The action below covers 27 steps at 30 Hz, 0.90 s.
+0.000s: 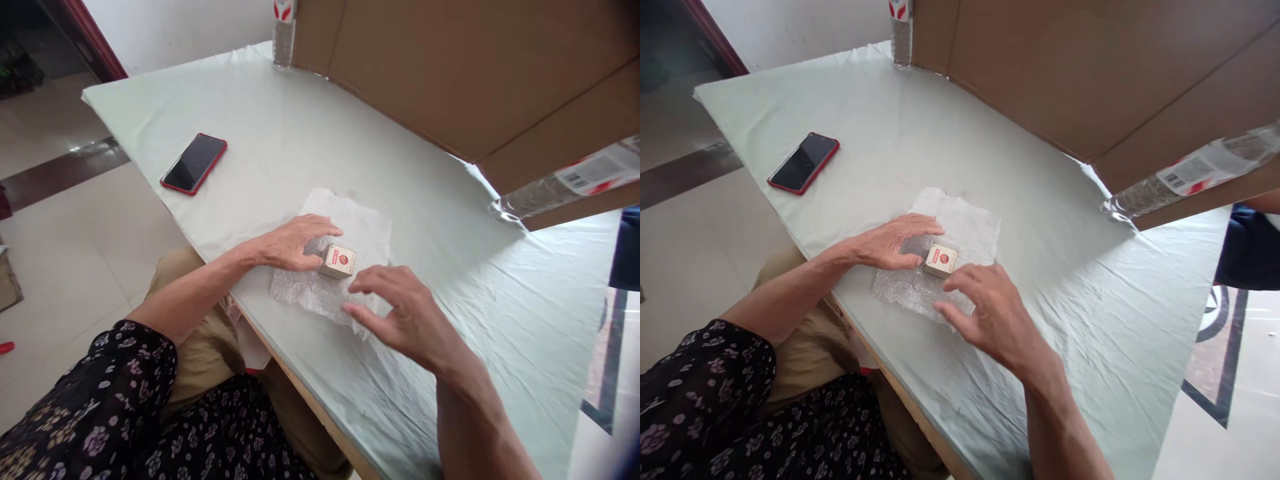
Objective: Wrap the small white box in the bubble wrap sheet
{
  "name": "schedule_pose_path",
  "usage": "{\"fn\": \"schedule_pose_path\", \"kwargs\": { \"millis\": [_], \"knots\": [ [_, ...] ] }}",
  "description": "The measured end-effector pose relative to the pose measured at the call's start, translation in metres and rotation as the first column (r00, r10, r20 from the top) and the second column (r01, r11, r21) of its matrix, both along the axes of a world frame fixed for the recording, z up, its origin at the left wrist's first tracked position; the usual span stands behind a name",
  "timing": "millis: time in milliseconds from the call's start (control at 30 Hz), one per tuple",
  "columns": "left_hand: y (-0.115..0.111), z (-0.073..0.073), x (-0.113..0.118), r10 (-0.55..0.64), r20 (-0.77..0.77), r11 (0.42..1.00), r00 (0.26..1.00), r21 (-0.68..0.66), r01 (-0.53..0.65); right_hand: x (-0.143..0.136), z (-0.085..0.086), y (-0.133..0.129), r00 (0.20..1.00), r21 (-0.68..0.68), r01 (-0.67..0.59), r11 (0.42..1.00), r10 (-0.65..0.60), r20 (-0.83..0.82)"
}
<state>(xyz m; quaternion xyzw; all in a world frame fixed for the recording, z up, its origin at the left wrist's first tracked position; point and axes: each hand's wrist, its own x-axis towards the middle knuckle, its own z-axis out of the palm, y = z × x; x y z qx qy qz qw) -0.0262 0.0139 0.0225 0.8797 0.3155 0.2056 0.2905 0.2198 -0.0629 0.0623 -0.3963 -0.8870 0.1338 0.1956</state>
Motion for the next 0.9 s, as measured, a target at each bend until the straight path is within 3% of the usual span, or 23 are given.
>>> {"fn": "schedule_pose_path", "kwargs": {
  "millis": [100,200,300,467,900],
  "knots": [
    [-0.004,0.004,0.005,-0.018,0.032,1.0,0.999,-0.003,0.018,-0.01,0.009,-0.013,0.972,-0.043,-0.105,0.994,0.111,0.208],
    [-0.008,0.005,0.01,-0.031,0.02,1.0,0.999,0.006,0.031,-0.023,0.006,-0.021,0.912,-0.027,-0.113,0.993,0.114,0.394],
    [-0.01,0.002,0.014,-0.01,0.002,1.0,1.0,0.024,0.01,-0.03,-0.001,-0.023,0.872,0.037,-0.123,0.992,0.09,0.481],
    [-0.01,-0.003,0.017,0.042,-0.022,0.997,0.999,0.065,-0.04,-0.03,-0.006,-0.021,0.879,0.087,-0.146,0.985,0.089,0.468],
    [-0.009,-0.001,0.018,0.065,-0.001,0.995,0.998,0.07,-0.065,-0.018,0.009,-0.015,0.957,0.149,-0.031,0.988,-0.014,0.291]
  ]
}}
